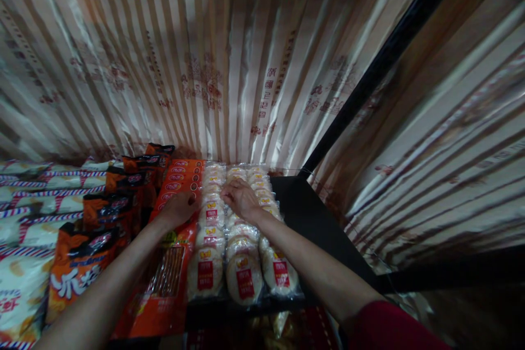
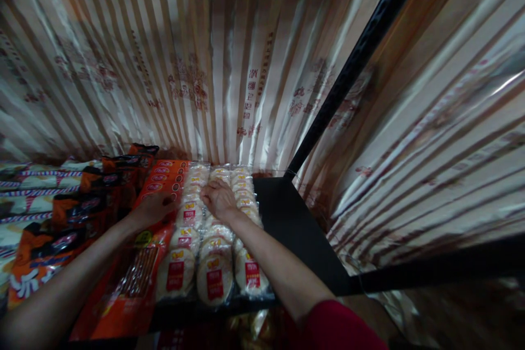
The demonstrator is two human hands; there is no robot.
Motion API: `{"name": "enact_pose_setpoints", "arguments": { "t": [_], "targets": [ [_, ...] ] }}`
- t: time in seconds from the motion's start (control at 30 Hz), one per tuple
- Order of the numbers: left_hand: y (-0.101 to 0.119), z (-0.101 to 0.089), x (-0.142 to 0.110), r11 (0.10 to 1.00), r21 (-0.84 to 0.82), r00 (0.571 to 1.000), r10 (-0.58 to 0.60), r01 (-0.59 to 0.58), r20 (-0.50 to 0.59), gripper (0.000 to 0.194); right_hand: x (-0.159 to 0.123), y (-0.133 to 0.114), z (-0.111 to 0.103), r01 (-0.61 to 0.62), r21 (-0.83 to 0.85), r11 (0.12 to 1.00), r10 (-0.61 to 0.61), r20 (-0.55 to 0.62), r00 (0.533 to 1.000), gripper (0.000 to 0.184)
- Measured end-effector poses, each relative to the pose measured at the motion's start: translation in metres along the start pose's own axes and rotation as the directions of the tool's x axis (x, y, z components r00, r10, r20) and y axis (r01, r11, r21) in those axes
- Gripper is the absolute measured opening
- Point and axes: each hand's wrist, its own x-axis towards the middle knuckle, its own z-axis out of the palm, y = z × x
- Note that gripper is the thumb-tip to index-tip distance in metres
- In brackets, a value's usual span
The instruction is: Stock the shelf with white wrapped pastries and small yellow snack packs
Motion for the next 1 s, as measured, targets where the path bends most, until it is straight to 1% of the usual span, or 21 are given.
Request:
{"name": "enact_pose_setpoints", "arguments": {
  "t": [0.07, 0.17, 0.23, 0.3, 0.4, 0.5, 0.6, 0.67, 0.73, 0.8, 0.9, 1.0],
  "targets": [
    [0.0, 0.0, -0.003, 0.999, -0.017, 0.994, 0.046, -0.045, 0.095, 0.021, 0.0, 0.0, 0.0, -0.006, 0.006, 1.0, 0.006, 0.003, 1.0, 0.01],
    [0.001, 0.001, -0.007, 0.978, -0.171, 0.96, 0.16, -0.122, 0.232, 0.018, 0.0, -0.001, -0.001, -0.001, 0.001, 1.0, 0.001, -0.004, 1.0, 0.011],
    [0.002, 0.002, -0.009, 0.958, -0.253, 0.938, 0.202, -0.131, 0.282, 0.021, 0.0, -0.002, -0.002, 0.009, 0.0, 1.0, -0.009, -0.013, 1.0, 0.011],
    [0.002, 0.004, -0.009, 0.963, -0.244, 0.936, 0.185, -0.112, 0.299, 0.022, 0.0, -0.002, -0.002, 0.018, 0.001, 1.0, -0.018, -0.025, 1.0, 0.011],
    [0.001, 0.007, -0.009, 0.978, -0.184, 0.95, 0.146, -0.097, 0.277, 0.017, 0.0, 0.0, 0.0, 0.018, 0.002, 1.0, -0.018, -0.026, 1.0, 0.01],
    [0.001, 0.01, -0.009, 0.98, -0.176, 0.961, 0.135, -0.094, 0.24, 0.016, 0.0, 0.002, 0.002, 0.021, 0.001, 1.0, -0.021, -0.021, 1.0, 0.011],
    [0.003, 0.01, -0.012, 0.982, -0.163, 0.975, 0.122, -0.092, 0.185, 0.017, -0.003, 0.002, 0.002, 0.044, -0.005, 0.999, -0.044, -0.061, 0.997, 0.006],
    [0.005, 0.008, -0.014, 0.981, -0.173, 0.982, 0.118, -0.092, 0.148, 0.02, -0.007, -0.001, 0.0, 0.075, -0.01, 0.997, -0.076, -0.095, 0.993, 0.014],
    [0.008, 0.007, -0.016, 0.98, -0.175, 0.987, 0.111, -0.09, 0.114, 0.02, -0.011, -0.005, -0.004, 0.119, -0.006, 0.993, -0.119, -0.106, 0.987, 0.017],
    [0.009, 0.007, -0.016, 0.984, -0.149, 0.99, 0.109, -0.096, 0.084, 0.019, -0.014, -0.009, -0.009, 0.156, 0.007, 0.988, -0.155, -0.087, 0.984, 0.018],
    [0.011, 0.01, -0.015, 0.992, -0.092, 0.994, 0.09, -0.084, 0.055, 0.018, -0.019, -0.014, -0.015, 0.176, 0.022, 0.984, -0.175, -0.037, 0.984, 0.026],
    [0.011, 0.013, -0.014, 0.997, -0.052, 0.998, 0.06, -0.058, 0.027, 0.014, -0.022, -0.013, -0.018, 0.214, 0.052, 0.976, -0.215, 0.018, 0.976, 0.024]
  ]
}}
